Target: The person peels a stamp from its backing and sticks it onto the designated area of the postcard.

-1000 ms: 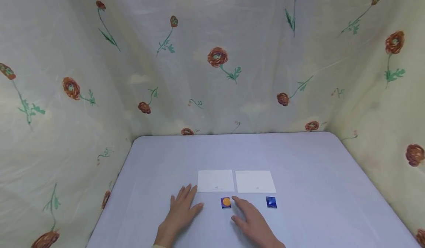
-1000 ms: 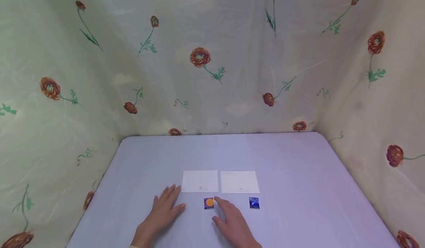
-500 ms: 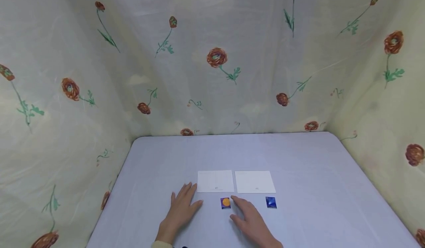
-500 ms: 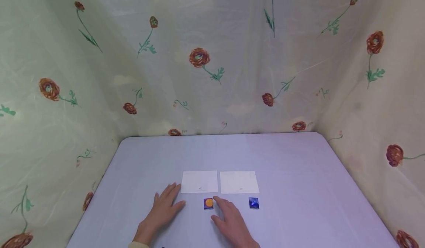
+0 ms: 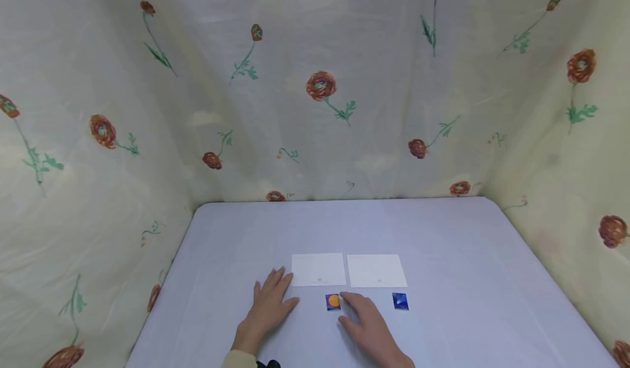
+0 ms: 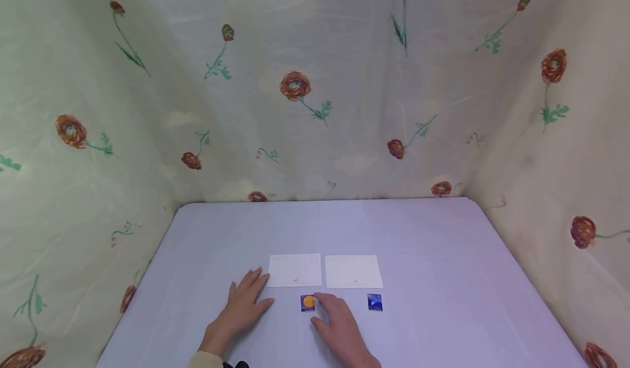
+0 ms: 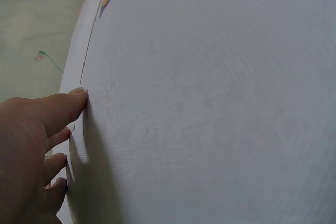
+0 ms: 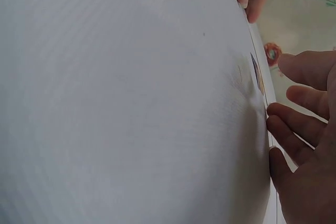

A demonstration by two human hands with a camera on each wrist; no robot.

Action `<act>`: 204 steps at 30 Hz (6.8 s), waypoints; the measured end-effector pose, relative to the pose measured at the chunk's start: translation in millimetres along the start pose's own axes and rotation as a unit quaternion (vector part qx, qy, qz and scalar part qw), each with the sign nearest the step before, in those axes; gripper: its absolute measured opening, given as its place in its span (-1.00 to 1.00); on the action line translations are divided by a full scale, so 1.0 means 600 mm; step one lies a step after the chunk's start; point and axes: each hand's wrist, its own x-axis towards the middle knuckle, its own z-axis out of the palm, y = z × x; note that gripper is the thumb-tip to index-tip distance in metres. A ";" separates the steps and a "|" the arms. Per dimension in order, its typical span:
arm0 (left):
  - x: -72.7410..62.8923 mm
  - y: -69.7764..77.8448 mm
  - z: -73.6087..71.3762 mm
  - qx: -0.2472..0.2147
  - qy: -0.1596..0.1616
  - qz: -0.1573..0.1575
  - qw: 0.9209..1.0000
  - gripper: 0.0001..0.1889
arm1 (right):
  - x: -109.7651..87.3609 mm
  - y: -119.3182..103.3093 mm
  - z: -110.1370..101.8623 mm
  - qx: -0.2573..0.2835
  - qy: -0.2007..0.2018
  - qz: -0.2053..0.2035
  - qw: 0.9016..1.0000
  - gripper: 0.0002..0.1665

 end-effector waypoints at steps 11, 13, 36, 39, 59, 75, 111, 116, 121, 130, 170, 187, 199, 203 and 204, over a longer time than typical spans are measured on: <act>0.007 -0.002 0.006 -0.004 0.001 0.008 1.000 -0.36 | 0.006 0.001 -0.002 0.008 -0.012 -0.008 1.000 -0.41; 0.010 -0.003 0.008 -0.003 0.005 0.010 1.000 -0.36 | 0.006 -0.002 -0.003 0.012 -0.012 -0.015 1.000 -0.41; 0.026 0.002 0.012 0.003 0.027 0.034 0.999 -0.47 | 0.035 -0.004 0.009 0.028 0.031 -0.040 0.998 -0.53; 0.029 0.002 0.013 0.005 0.031 0.035 0.999 -0.48 | 0.037 -0.003 0.009 0.041 0.029 -0.036 0.998 -0.53; 0.038 0.009 0.017 0.002 0.055 0.021 0.998 -0.59 | 0.054 -0.007 0.024 0.020 0.058 -0.079 0.995 -0.62; 0.039 0.012 0.021 -0.003 0.054 0.006 0.999 -0.59 | 0.063 -0.013 0.023 0.011 0.039 -0.044 0.998 -0.61; 0.037 0.009 0.032 -0.016 0.068 0.011 0.997 -0.62 | 0.067 -0.021 0.028 0.048 0.071 -0.029 0.996 -0.54; 0.037 0.009 0.031 -0.010 0.069 0.011 0.998 -0.61 | 0.068 -0.022 0.024 0.037 0.075 -0.031 0.996 -0.73; 0.036 0.009 0.031 -0.010 0.070 0.010 0.997 -0.61 | 0.071 -0.024 0.017 0.040 0.070 -0.027 0.996 -0.83; 0.039 0.008 0.032 -0.004 0.072 0.010 0.997 -0.60 | 0.080 -0.026 0.000 0.084 0.033 0.011 0.996 -0.81; 0.041 -0.003 0.037 -0.006 0.082 0.023 0.996 -0.60 | 0.086 -0.012 0.005 0.093 0.034 0.015 0.995 -0.82; 0.042 0.000 0.033 -0.004 0.069 0.023 0.997 -0.61 | 0.115 -0.008 -0.007 0.123 0.068 0.018 0.990 -0.85; 0.042 -0.001 0.032 0.000 0.068 0.024 0.997 -0.60 | 0.134 -0.008 -0.013 0.106 0.071 0.014 0.992 -0.88; 0.044 -0.003 0.033 -0.007 0.064 0.025 0.998 -0.61 | 0.145 -0.004 -0.013 0.104 0.079 0.015 0.991 -0.89; 0.044 -0.004 0.033 -0.007 0.064 0.025 0.998 -0.61 | 0.149 -0.003 -0.014 0.102 0.080 0.015 0.991 -0.89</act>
